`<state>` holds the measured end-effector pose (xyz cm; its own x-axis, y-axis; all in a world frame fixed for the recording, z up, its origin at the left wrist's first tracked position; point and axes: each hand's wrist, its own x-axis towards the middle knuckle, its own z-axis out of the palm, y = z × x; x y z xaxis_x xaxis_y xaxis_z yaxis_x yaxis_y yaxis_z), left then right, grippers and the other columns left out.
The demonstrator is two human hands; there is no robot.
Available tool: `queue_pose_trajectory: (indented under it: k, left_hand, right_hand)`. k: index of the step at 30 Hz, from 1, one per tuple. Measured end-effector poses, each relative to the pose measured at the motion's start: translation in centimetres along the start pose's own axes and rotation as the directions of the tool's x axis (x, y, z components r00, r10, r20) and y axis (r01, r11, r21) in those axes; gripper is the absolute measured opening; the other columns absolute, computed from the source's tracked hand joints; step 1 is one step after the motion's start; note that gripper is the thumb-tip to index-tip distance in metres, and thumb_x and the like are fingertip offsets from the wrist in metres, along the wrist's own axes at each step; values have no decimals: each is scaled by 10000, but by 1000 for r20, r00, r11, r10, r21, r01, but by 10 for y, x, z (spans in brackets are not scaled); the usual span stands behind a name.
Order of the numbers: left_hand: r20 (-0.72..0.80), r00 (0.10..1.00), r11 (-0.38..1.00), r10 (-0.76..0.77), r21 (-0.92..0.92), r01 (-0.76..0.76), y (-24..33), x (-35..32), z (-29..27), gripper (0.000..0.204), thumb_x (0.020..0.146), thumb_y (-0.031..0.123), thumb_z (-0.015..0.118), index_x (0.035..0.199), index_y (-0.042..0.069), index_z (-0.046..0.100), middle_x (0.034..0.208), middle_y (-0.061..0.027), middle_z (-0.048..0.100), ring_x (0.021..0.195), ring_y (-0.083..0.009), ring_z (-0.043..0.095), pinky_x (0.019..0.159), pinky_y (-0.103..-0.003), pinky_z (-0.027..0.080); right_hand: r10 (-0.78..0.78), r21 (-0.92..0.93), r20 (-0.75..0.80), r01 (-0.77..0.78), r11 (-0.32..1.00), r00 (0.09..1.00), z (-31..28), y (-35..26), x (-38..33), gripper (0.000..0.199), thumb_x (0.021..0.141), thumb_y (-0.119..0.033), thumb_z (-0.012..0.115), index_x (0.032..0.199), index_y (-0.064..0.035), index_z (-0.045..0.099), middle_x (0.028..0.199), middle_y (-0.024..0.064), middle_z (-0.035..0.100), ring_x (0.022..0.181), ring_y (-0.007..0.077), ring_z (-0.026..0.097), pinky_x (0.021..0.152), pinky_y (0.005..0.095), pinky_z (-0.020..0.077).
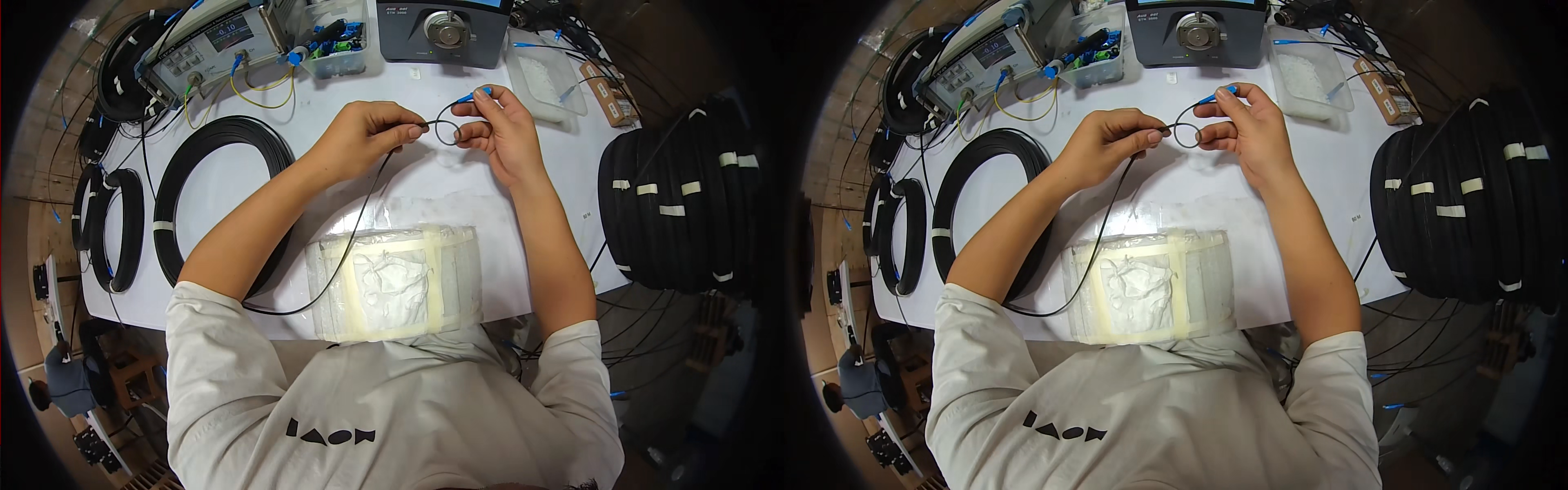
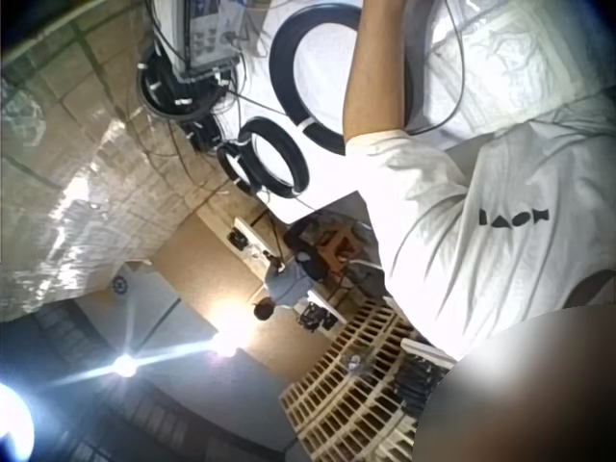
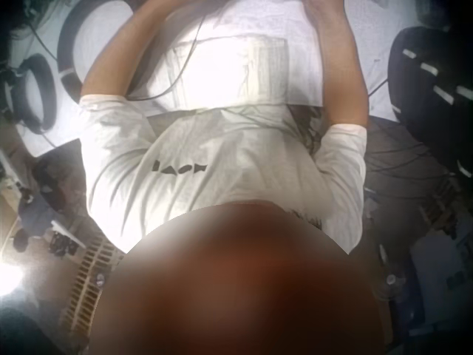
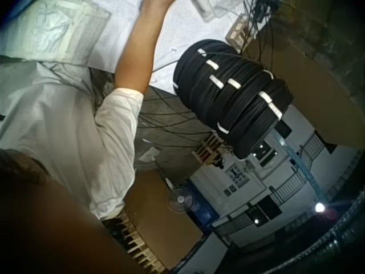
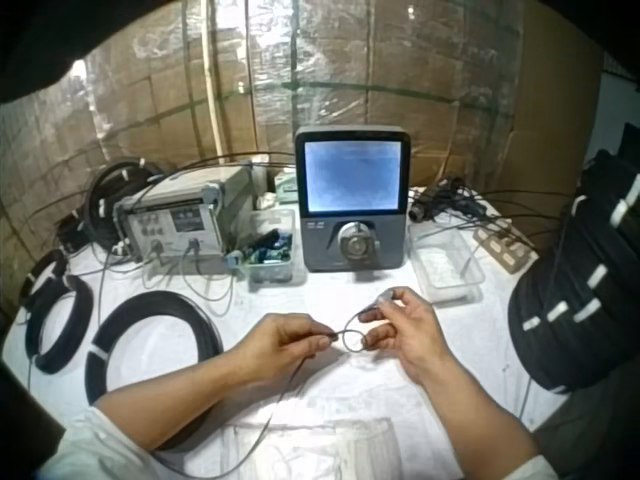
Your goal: Testing and inspecting optical fiber cables using an oscilloscope and a visual fault locator.
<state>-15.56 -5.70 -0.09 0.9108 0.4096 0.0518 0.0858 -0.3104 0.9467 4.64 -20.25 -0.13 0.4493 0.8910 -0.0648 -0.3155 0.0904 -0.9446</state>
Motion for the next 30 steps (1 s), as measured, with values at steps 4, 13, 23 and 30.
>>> queue_pose_trajectory:
  k: [4,13,23,30]
  left_hand:
    - [-12,999,999,-47,-16,47,-1,1,1,273,1016,221,704,1168,-2,743,906,1,700,777,-74,604,713,-249,515]
    - [-122,989,889,-89,-458,23,-4,1,-13,281,1049,239,651,1185,4,722,843,2,636,744,-88,580,694,-223,486]
    - [198,979,942,39,-334,30,9,-5,-4,268,1029,239,679,1100,-10,748,838,-11,683,737,-78,595,681,-230,479]
    - [190,972,990,-135,-21,142,15,-7,13,242,1013,220,701,1055,-11,762,777,27,656,683,-47,535,615,-237,443]
  right_hand:
    - [-290,-264,153,322,909,945,19,10,-3,196,970,-165,734,1066,-16,649,1179,66,707,1099,140,646,926,310,546]
    - [-538,-732,463,646,216,704,19,19,-13,220,773,-70,778,987,-88,732,973,58,685,852,257,670,763,331,555]
    - [-525,-401,138,532,746,840,-28,12,28,261,989,-56,600,1204,-1,738,1430,94,614,1306,172,575,1069,310,461]
    - [-510,-382,141,522,763,849,6,-16,18,237,960,-162,722,1163,-56,783,1200,70,669,1092,177,648,933,289,513]
